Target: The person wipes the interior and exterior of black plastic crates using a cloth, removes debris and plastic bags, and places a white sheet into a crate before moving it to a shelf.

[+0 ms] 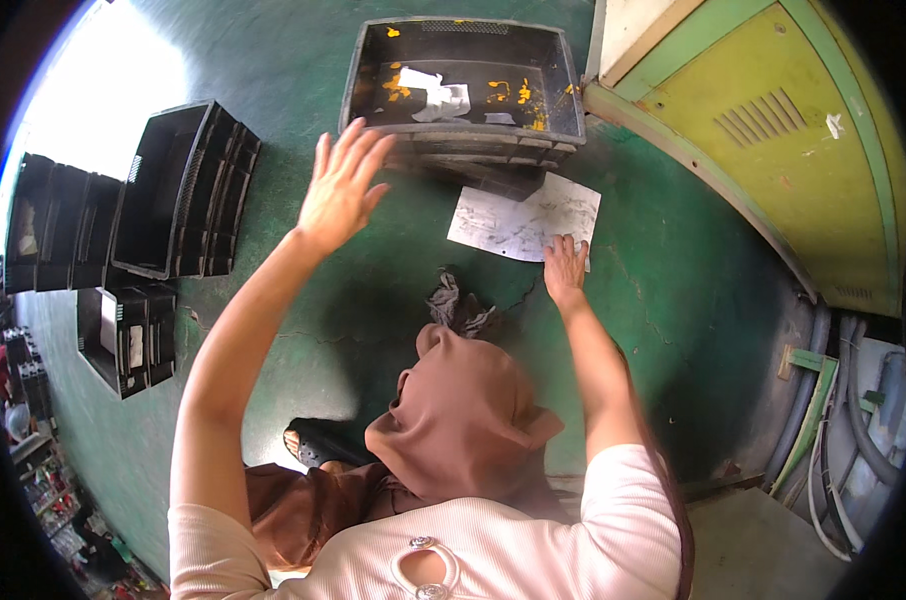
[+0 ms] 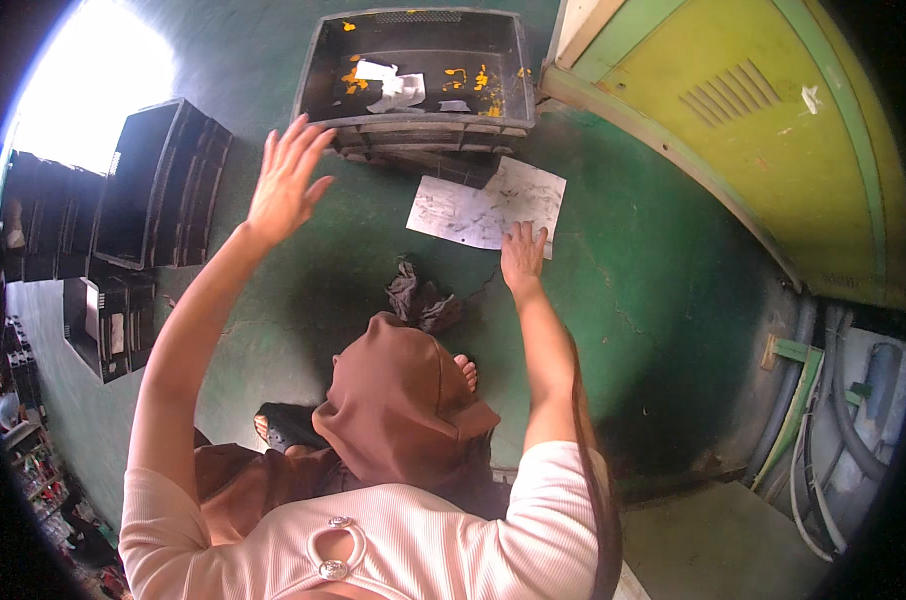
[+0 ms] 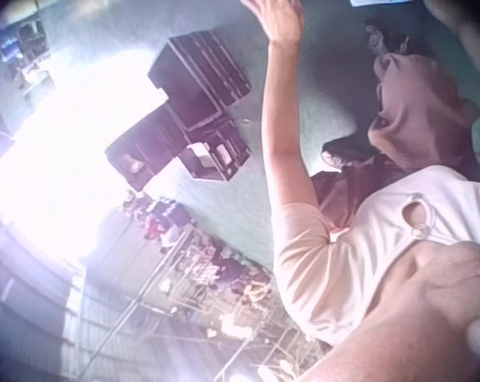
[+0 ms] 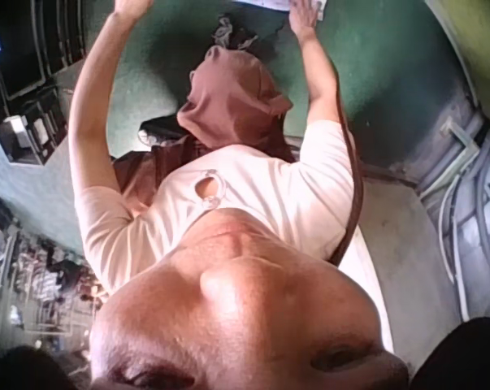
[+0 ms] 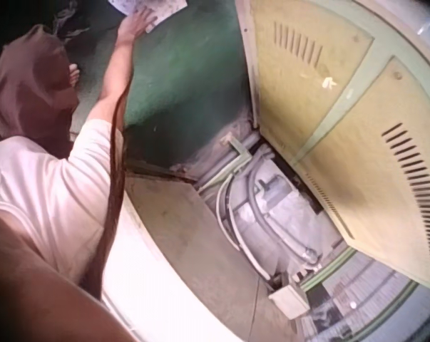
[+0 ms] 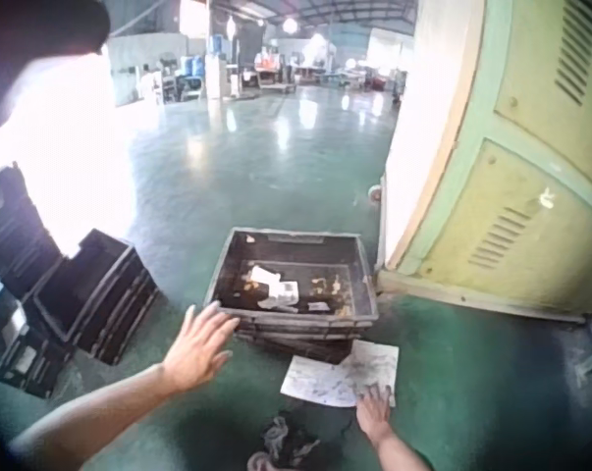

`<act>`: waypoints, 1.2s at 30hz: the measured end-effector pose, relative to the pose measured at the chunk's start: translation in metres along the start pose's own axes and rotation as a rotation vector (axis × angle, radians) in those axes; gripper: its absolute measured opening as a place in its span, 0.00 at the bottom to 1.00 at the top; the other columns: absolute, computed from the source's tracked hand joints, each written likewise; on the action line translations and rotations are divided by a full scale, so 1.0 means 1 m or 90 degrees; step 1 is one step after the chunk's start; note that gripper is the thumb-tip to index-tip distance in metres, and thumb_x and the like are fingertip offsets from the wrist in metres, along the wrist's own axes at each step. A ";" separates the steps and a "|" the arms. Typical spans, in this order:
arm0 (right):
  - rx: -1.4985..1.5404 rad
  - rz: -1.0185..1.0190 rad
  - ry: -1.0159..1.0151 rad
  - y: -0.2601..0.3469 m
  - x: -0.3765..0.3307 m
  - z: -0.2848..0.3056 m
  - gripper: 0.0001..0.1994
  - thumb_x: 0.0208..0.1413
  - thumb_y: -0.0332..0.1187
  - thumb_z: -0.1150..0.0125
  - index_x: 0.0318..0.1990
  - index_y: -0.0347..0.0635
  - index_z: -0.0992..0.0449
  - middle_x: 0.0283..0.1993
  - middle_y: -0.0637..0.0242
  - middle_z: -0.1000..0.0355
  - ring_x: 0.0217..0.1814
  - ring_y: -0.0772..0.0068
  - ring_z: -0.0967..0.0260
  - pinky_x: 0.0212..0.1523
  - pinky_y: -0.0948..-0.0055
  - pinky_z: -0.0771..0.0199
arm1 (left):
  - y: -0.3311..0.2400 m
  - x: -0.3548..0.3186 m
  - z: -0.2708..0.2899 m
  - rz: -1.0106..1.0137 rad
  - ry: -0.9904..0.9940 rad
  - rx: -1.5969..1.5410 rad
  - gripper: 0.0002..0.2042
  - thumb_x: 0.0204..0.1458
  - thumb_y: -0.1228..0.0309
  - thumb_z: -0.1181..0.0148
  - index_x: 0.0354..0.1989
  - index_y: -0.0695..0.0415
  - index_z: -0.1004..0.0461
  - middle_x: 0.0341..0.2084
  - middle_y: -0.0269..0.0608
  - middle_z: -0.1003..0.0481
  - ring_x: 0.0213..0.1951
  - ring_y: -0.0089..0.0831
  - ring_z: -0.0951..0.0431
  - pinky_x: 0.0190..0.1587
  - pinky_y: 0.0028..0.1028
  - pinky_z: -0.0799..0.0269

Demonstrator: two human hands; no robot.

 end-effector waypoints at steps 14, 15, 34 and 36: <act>0.551 -0.152 0.002 -0.157 -0.030 0.020 0.22 0.48 0.40 0.35 0.49 0.40 0.28 0.51 0.59 0.29 0.51 0.66 0.30 0.47 0.69 0.29 | -0.001 0.057 -0.071 0.020 0.046 -0.050 0.25 0.47 0.67 0.39 0.55 0.52 0.39 0.43 0.42 0.31 0.51 0.40 0.32 0.61 0.45 0.47; 0.645 -0.270 -0.033 -0.140 0.004 0.071 0.22 0.52 0.43 0.38 0.51 0.40 0.29 0.47 0.61 0.27 0.46 0.72 0.29 0.45 0.75 0.30 | 0.006 0.051 -0.072 0.036 0.073 -0.031 0.25 0.47 0.68 0.39 0.55 0.52 0.38 0.43 0.42 0.30 0.51 0.39 0.32 0.60 0.43 0.46; 0.358 0.117 -0.066 0.026 0.203 0.134 0.43 0.33 0.38 0.26 0.62 0.61 0.42 0.67 0.58 0.54 0.70 0.53 0.57 0.62 0.44 0.48 | 0.163 -0.200 0.210 0.596 -0.054 -0.131 0.12 0.53 0.69 0.42 0.38 0.66 0.25 0.35 0.40 0.26 0.40 0.27 0.29 0.48 0.25 0.37; 0.231 0.105 0.088 0.046 0.223 0.117 0.56 0.27 0.41 0.23 0.66 0.67 0.56 0.71 0.58 0.69 0.73 0.52 0.71 0.63 0.36 0.59 | 0.134 -0.219 0.194 0.543 -0.106 -0.123 0.07 0.51 0.73 0.41 0.35 0.65 0.25 0.30 0.40 0.26 0.39 0.29 0.29 0.47 0.28 0.37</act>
Point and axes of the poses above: each hand's wrist, its own x-axis towards the middle knuckle, its own z-axis out of the back of the hand, y = z × x, the point moved 9 cm from there along x, towards the middle knuckle
